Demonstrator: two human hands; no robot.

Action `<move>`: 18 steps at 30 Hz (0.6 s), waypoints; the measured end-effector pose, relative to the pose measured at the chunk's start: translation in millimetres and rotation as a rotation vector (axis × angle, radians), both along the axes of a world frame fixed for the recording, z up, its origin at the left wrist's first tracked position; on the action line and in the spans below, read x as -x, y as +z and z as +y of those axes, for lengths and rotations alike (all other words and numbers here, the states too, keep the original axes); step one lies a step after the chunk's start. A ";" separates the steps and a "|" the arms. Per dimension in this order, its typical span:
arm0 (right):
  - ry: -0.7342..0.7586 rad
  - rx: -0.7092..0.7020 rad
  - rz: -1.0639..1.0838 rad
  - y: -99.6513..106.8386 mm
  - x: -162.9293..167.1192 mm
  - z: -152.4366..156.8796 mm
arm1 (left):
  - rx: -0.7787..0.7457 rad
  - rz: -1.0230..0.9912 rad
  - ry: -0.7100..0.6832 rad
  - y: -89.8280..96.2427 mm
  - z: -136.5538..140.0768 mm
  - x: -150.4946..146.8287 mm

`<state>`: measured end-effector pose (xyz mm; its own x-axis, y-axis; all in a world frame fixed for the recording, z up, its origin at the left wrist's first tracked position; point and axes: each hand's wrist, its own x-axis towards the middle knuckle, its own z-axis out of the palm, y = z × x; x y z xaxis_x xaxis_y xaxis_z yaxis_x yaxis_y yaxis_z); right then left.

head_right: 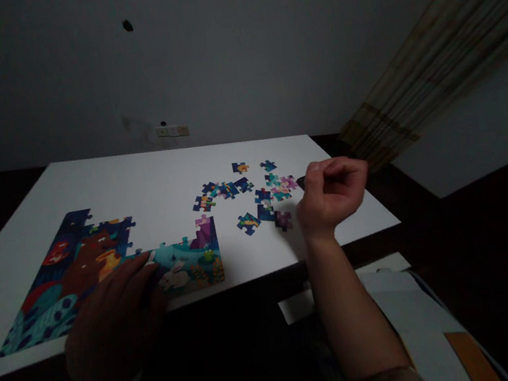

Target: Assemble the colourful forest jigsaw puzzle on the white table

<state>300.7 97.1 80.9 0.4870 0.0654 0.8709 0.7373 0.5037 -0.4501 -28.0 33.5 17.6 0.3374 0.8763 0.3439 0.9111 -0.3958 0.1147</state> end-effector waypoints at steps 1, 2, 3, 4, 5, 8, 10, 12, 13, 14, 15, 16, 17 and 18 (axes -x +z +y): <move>-0.015 0.060 -0.040 -2.3 -6.0 -5.9 | -0.002 0.003 0.000 0.1 0.2 0.3; -0.025 0.128 -0.078 -6.1 -12.0 -11.6 | -0.003 0.007 0.001 0.3 0.2 0.5; -0.033 0.206 -0.113 -11.1 -17.8 -17.0 | -0.005 0.010 0.001 0.5 0.1 0.8; -0.041 0.294 -0.144 -16.8 -23.2 -21.9 | -0.004 0.016 0.003 0.8 -0.1 1.0; -0.049 0.380 -0.175 -22.9 -28.1 -26.4 | -0.002 0.024 0.004 0.9 -0.3 1.1; -0.067 0.583 -0.259 -40.1 -38.0 -36.9 | 0.009 0.040 0.003 0.8 -0.1 1.3; -0.066 0.673 -0.296 -49.2 -40.4 -42.0 | 0.010 0.037 -0.005 0.1 1.0 1.6; -0.065 0.739 -0.295 -55.5 -40.6 -45.7 | 0.014 0.031 -0.021 -0.6 2.5 2.1; -0.070 0.756 -0.282 -57.6 -40.4 -47.0 | 0.016 0.029 -0.027 -0.9 3.1 2.4; -0.078 0.762 -0.260 -59.1 -40.3 -47.9 | 0.016 0.025 -0.032 -1.1 3.6 2.6; -0.089 0.758 -0.229 -60.1 -40.4 -48.5 | 0.018 0.022 -0.033 -1.2 3.8 2.9; -0.099 0.750 -0.196 -60.6 -40.8 -48.6 | 0.017 0.016 -0.031 -1.3 3.8 3.0; -0.108 0.746 -0.166 -60.8 -41.4 -48.4 | 0.019 0.013 -0.030 -1.4 3.5 3.1; -0.120 0.748 -0.137 -60.8 -42.3 -47.8 | 0.017 0.011 -0.026 -1.5 3.1 3.2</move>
